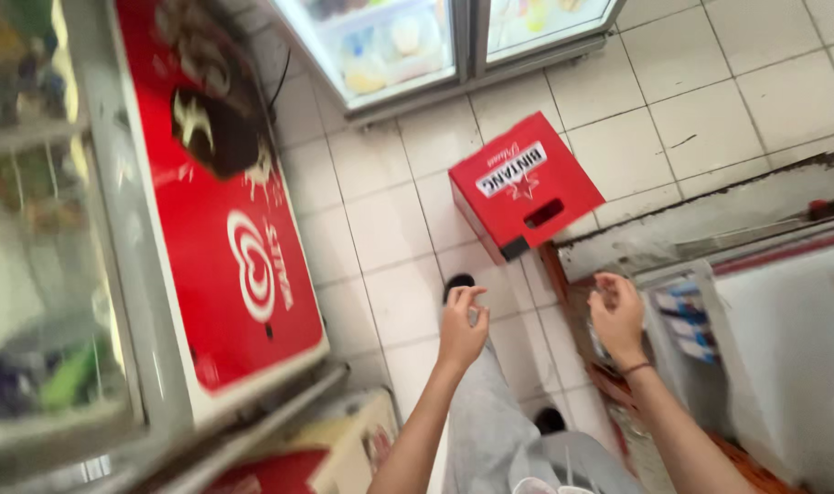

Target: The person organizes items from a cardboard box into a refrigerator, then moves to a shelf area. They remove baskets and boxes, spray a cleaning solution on the shelf, and wipe it with a cloth. The person handles snack boxes, a spray bottle, a cloth, and plastic baskets.

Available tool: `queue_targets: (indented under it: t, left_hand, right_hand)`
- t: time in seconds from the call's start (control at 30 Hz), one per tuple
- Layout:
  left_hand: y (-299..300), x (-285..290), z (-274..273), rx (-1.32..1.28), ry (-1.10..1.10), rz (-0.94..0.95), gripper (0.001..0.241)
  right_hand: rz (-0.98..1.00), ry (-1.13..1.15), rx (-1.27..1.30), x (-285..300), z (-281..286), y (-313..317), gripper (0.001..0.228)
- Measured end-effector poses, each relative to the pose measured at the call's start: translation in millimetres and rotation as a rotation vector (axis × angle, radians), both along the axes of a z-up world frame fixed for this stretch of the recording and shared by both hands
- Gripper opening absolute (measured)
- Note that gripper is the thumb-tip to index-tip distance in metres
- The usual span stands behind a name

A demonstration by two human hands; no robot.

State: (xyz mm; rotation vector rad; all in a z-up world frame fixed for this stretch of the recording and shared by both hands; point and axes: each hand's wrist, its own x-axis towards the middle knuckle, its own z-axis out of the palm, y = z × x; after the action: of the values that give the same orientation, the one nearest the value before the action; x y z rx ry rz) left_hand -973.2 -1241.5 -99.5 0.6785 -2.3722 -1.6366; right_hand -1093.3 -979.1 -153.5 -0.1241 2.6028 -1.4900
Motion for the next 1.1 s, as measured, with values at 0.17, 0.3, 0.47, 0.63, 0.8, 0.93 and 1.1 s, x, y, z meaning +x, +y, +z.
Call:
queue_targets:
  t: [0.17, 0.3, 0.47, 0.63, 0.8, 0.93, 1.1]
  left_hand:
    - [-100.4, -119.6, -86.8, 0.053, -0.247, -0.148, 0.030]
    - [-158.6, -213.3, -174.3, -0.176, -0.348, -0.308, 0.031]
    - [-182.6, -311.5, -283.5, -0.322, -0.438, -0.476, 0.037]
    - [-167.1, -384.8, -355.7, -0.451, -0.537, -0.678, 0.073]
    - [-145.1, -414.5, -387.7, -0.332, -0.802, -0.675, 0.091]
    - [-145.4, -419.8, -404.7, -0.199, -0.773, -0.512, 0.082]
    - [-178.9, -414.3, -417.4, 0.024, -0.716, -0.525, 0.079]
  right_hand:
    - [-0.236, -0.110, 0.136, -57.0, -96.8, -44.3, 0.031]
    - [-0.412, -0.214, 0.223, -99.1, -173.3, -73.6, 0.038]
    - [-0.507, -0.295, 0.343, -141.1, -264.2, -100.4, 0.057]
    - [-0.479, -0.145, 0.584, -171.6, -331.8, -96.4, 0.095]
    - [-0.599, -0.458, 0.342, -173.3, -373.2, -86.5, 0.083]
    - [-0.764, -0.489, 0.040, -164.9, -395.3, -81.5, 0.076]
    - [-0.810, -0.600, 0.012, -141.9, -378.5, -97.6, 0.068]
